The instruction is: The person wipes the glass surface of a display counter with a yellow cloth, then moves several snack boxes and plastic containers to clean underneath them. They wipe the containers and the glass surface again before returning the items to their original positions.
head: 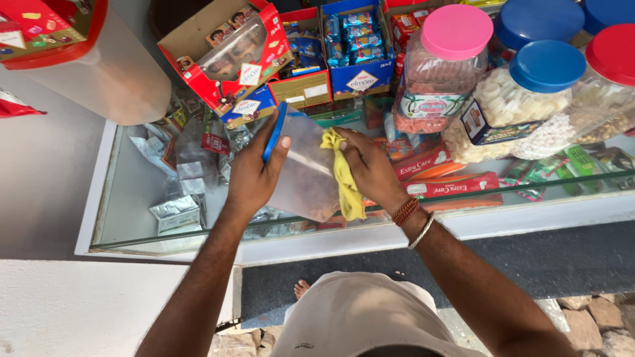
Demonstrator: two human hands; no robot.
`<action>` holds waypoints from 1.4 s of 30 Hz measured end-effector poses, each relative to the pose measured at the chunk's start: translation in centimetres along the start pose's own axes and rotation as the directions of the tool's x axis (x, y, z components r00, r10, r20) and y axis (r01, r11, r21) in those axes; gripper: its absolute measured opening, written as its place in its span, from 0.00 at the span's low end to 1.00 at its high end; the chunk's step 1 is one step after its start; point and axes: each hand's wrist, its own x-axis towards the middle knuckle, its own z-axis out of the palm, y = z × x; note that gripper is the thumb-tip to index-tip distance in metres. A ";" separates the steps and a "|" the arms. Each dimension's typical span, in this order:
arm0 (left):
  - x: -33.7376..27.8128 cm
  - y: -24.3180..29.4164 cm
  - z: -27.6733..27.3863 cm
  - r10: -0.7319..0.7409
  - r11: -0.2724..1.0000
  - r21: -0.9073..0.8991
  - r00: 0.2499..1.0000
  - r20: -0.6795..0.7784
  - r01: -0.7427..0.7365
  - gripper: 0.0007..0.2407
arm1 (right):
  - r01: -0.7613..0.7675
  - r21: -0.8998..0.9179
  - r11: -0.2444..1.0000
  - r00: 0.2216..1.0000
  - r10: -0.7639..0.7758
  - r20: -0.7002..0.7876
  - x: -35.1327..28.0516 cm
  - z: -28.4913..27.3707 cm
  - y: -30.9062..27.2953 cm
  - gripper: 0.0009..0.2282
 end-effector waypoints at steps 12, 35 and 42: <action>0.8 -0.4 2.6 0.281 0.960 0.021 0.954 -0.102 -0.280 0.21 | -0.088 0.143 0.986 0.933 0.132 -0.335 2.3 2.5 4.0 0.14; 2.0 1.6 3.5 0.219 0.957 0.231 0.961 -0.170 -0.177 0.20 | 0.060 -0.165 0.984 0.937 -0.113 -0.331 8.7 4.1 1.2 0.13; 4.0 2.2 3.1 0.008 0.905 0.424 0.998 -0.069 0.022 0.20 | 0.175 -0.444 0.879 0.933 -0.291 -0.210 0.4 3.4 -0.1 0.24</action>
